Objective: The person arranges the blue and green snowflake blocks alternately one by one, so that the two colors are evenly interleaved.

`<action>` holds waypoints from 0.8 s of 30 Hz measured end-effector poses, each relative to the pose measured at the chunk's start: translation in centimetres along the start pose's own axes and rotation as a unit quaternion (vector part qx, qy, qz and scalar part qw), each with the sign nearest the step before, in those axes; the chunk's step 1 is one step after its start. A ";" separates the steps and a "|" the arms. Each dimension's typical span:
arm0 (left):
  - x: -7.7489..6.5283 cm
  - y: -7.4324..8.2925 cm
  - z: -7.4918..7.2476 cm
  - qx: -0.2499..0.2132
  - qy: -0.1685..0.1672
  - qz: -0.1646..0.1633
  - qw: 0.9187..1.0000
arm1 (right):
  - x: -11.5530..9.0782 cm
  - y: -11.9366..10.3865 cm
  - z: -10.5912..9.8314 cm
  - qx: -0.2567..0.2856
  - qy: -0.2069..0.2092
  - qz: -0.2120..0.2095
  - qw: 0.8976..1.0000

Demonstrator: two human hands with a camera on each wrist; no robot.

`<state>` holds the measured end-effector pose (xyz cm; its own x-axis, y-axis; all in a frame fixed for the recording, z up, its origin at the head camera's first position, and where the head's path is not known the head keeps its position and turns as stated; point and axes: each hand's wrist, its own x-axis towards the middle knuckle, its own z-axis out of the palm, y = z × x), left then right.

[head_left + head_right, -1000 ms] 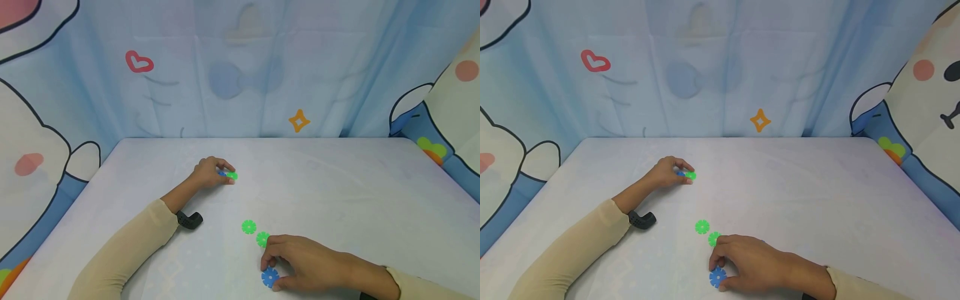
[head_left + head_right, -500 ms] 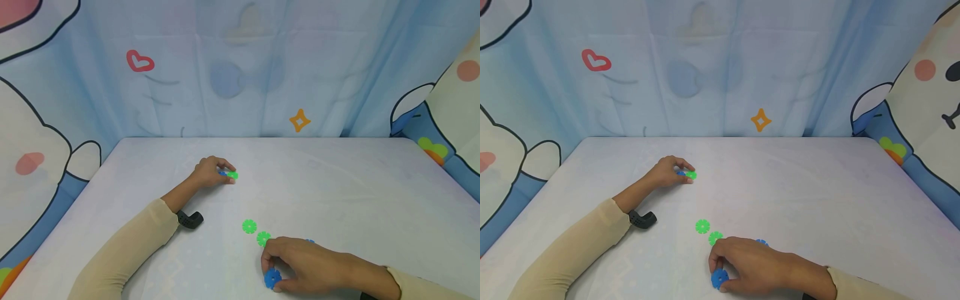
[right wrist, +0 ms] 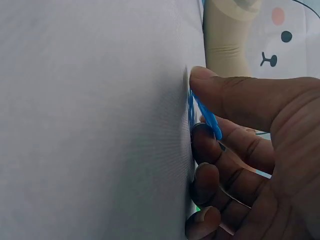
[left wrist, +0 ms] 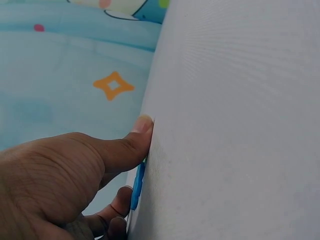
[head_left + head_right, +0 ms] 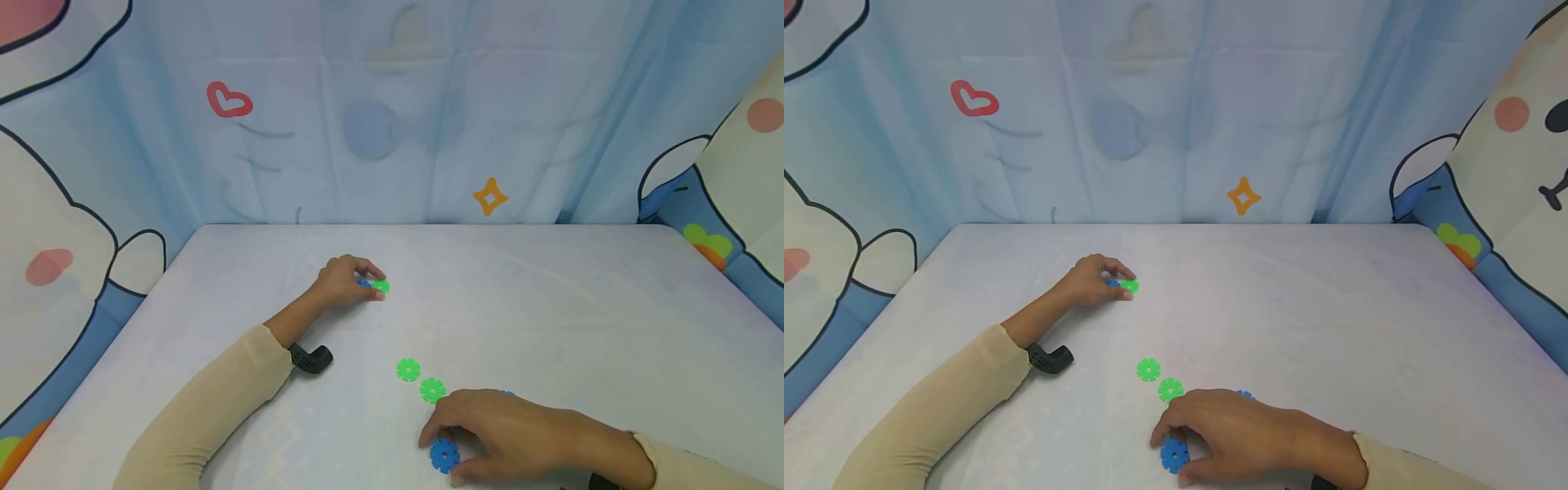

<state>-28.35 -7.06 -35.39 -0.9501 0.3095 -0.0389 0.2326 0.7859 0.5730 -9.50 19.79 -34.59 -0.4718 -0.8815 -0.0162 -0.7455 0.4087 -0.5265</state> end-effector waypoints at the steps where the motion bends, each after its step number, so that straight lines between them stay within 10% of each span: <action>1: 0.0 0.0 0.0 0.000 0.000 0.001 1.000 | 0.0 0.0 -0.1 -0.001 -0.006 0.003 1.000; 13: 0.1 -0.1 0.0 0.001 0.002 0.006 1.000 | 0.2 0.3 -0.6 0.005 -0.012 -0.046 0.999; 24: 0.1 -0.2 -0.1 0.004 0.006 0.008 1.000 | 0.9 1.4 -1.9 0.088 0.031 -0.006 0.996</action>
<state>-28.47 -7.21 -35.45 -0.9484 0.3164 -0.0205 0.2497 0.7851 0.5668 -11.88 20.02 -33.75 -0.4959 -0.8675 0.0403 -0.6601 0.3464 -0.6666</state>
